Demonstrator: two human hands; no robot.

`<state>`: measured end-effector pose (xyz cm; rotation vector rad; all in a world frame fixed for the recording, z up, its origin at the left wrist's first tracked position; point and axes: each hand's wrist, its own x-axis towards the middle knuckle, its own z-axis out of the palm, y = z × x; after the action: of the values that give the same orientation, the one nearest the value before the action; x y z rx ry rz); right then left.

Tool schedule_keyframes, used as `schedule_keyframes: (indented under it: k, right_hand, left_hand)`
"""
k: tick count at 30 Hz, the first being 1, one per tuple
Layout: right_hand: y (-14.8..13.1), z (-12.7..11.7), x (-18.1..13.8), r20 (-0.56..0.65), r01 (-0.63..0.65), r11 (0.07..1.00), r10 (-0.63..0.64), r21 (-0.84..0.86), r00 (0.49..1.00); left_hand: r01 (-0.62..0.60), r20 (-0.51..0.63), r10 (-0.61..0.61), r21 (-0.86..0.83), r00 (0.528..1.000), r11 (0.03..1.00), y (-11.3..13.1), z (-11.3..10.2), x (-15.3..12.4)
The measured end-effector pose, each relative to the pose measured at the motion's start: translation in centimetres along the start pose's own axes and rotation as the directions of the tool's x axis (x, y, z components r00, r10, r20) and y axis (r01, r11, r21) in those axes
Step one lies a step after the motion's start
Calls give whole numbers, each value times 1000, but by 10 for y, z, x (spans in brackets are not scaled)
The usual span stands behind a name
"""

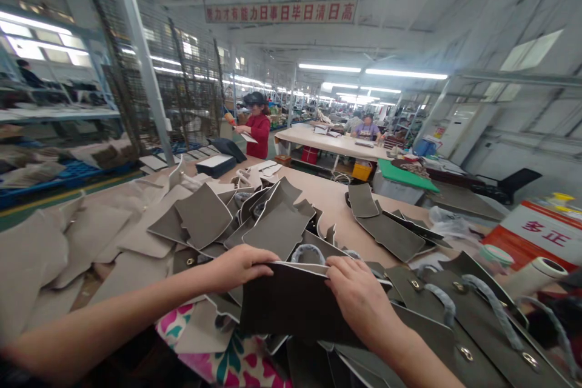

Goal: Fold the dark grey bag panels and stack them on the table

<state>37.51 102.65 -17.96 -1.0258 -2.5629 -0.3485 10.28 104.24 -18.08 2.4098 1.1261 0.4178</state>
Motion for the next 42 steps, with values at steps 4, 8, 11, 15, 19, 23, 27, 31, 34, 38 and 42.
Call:
schedule_keyframes:
  k: [4, 8, 11, 15, 19, 23, 27, 31, 34, 38, 42]
  right_hand:
    - [5, -4, 5, -31, -29, 995, 26, -100, 999]
    - [11, -6, 8, -11, -40, 987, 39, -153, 999]
    - [16, -6, 8, 36, -50, 992, 54, -116, 998]
    - [16, -9, 10, 117, -51, 999, 52, -11, 992]
    - [5, -14, 16, 118, 5, 996, -15, 87, 993]
    - [-7, -13, 21, 71, 60, 991, -69, 119, 995]
    - [-17, -17, 17, 25, 136, 977, -142, 166, 990]
    - [-37, -37, 12, 80, 187, 931, -222, 313, 972]
    - [-49, -45, 10, 251, 126, 911, -237, 392, 938]
    - [-52, -26, 9, 337, -36, 977, -37, 209, 941]
    - [-58, -9, 7, 334, 91, 981, -145, 171, 931]
  left_hand:
    - [1, 53, 13, -243, 999, 970, -3, 5, 0]
    - [1, 89, 28, -311, 996, 950, -3, 5, 3]
    - [-12, 115, 50, -308, 992, 951, -2, 3, 4]
    - [10, 132, 36, -331, 991, 944, 2, 4, 8]
    - [103, 193, -19, -437, 981, 894, 12, 8, 21]
    - [71, 235, 32, -417, 971, 906, 24, 13, 33]
    - [-15, 165, 36, -127, 986, 992, 24, 20, 37]
    - [10, 132, -12, 16, 991, 1000, 15, 28, 37]
    - [23, 150, -26, 22, 988, 999, 12, 32, 39]
    - [31, 203, -31, 4, 979, 1000, 14, 35, 42]
    - [56, 211, -50, -22, 976, 998, 14, 37, 47]
